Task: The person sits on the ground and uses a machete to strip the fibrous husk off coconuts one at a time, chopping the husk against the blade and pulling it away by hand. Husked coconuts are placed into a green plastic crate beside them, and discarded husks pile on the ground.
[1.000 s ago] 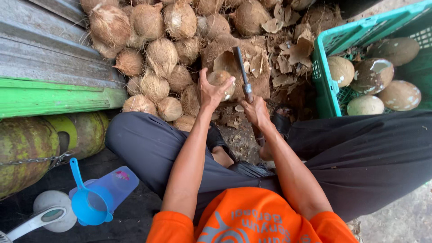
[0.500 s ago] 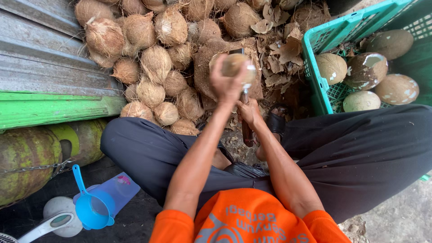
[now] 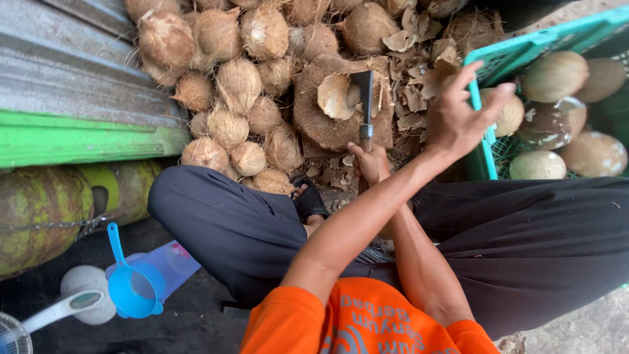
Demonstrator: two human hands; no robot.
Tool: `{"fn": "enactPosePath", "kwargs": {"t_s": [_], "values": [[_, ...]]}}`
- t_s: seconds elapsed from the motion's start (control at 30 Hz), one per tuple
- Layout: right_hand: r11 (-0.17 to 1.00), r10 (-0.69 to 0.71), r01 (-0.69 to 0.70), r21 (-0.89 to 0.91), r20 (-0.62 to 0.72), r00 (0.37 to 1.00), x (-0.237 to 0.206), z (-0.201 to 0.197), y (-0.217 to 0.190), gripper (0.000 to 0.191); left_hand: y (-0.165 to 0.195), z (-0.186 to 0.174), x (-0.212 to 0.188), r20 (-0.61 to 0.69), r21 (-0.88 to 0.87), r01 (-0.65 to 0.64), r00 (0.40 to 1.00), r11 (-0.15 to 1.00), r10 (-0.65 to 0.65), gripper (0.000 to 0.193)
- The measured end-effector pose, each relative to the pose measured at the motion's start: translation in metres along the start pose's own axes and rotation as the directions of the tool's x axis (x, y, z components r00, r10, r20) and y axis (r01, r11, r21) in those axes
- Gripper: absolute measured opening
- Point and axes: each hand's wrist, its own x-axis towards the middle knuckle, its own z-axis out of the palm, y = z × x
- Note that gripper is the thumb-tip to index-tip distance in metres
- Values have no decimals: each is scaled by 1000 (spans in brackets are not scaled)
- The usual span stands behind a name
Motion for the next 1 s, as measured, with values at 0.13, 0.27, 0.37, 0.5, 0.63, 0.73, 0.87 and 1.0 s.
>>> {"fn": "enactPosePath", "kwargs": {"t_s": [0.13, 0.27, 0.37, 0.5, 0.63, 0.73, 0.87, 1.0], "values": [[923, -315, 303, -236, -15, 949, 5, -3, 0, 20, -15, -88, -23, -248, 257, -276, 908, 926, 339, 46], [846, -456, 435, -307, 6, 890, -13, 5, -24, 22, -45, -190, -35, -352, 396, -124, 895, 910, 276, 37], [939, -282, 273, -209, -16, 959, -36, 19, -48, 26, -71, -276, -35, -419, 539, 17, 873, 842, 250, 35], [889, -227, 257, -380, 122, 966, -55, 35, -62, 30, -104, -358, -44, -487, 623, 583, 811, 522, -325, 39], [773, -80, 192, -605, 207, 975, -53, 34, -53, 42, -139, -358, -55, -372, 777, 515, 839, 361, -396, 68], [843, -4, 63, -534, 110, 994, -50, 17, -46, 27, -160, -342, -38, -400, 738, 463, 886, 491, -234, 60], [865, -249, 130, -485, -191, 949, -41, -4, -46, 24, -157, -347, 22, -344, 819, 220, 927, 529, 147, 78], [910, -243, 162, -382, -174, 954, -35, -8, -43, 36, -132, -357, 101, -305, 918, 209, 916, 338, 262, 117]]}}
